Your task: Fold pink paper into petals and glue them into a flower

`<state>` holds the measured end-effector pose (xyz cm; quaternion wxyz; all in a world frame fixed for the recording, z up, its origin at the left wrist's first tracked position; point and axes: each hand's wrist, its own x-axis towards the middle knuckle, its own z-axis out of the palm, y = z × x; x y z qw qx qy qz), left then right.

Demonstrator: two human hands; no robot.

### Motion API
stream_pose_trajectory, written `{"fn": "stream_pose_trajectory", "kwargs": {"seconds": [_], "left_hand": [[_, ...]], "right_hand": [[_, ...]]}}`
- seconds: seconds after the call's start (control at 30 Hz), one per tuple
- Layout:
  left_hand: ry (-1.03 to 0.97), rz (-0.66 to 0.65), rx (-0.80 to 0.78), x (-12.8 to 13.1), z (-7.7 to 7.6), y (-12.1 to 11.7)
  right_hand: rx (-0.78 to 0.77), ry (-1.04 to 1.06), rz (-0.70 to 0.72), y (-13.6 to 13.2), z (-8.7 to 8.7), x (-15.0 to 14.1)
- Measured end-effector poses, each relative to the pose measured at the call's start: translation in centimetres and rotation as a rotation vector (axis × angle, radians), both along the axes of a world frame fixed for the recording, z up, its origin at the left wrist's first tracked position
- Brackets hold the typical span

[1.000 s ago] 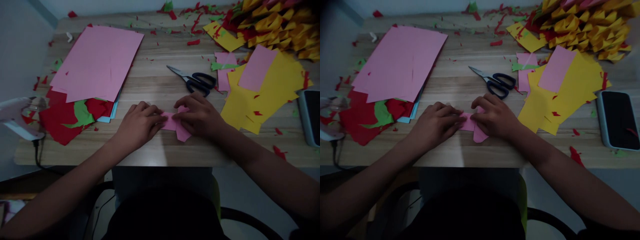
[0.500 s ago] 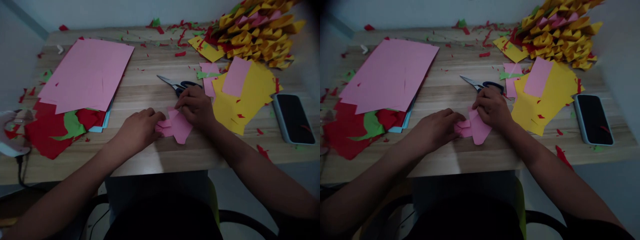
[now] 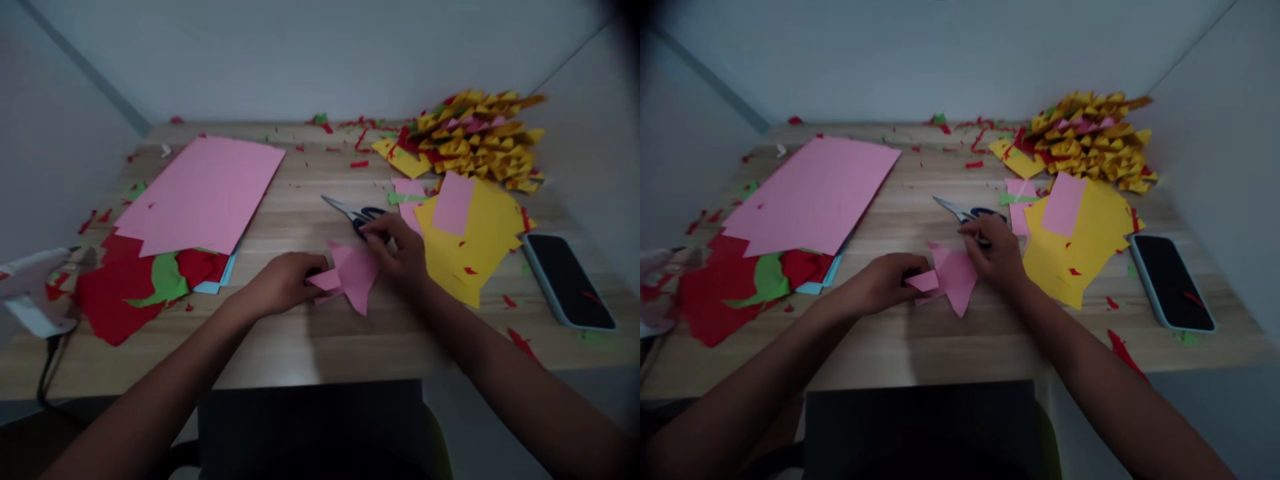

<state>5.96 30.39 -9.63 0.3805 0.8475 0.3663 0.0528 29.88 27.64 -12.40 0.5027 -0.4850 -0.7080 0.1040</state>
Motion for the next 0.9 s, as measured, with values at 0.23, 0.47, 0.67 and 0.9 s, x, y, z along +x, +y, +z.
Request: {"fn": "stream_pose_trajectory", "kwargs": {"seconds": [0.23, 0.47, 0.67, 0.9], "left_hand": [[-0.657, 0.214, -0.453, 2.5, 1.8, 4.1], [-1.031, 0.632, -0.324, 4.4, 0.7, 6.3], [-1.024, 0.697, -0.28, 2.2, -2.2, 4.4], [-0.951, 0.516, -0.219, 3.1, -2.4, 3.9]], "right_hand": [[0.468, -0.05, 0.281, -1.2, 9.7, -4.0], [0.208, -0.085, 0.25, 3.0, 5.7, -6.3], [-0.281, -0.02, 0.136, 3.9, -0.8, -6.1], [-0.364, 0.306, 0.137, 4.3, -0.6, -6.7]]}}
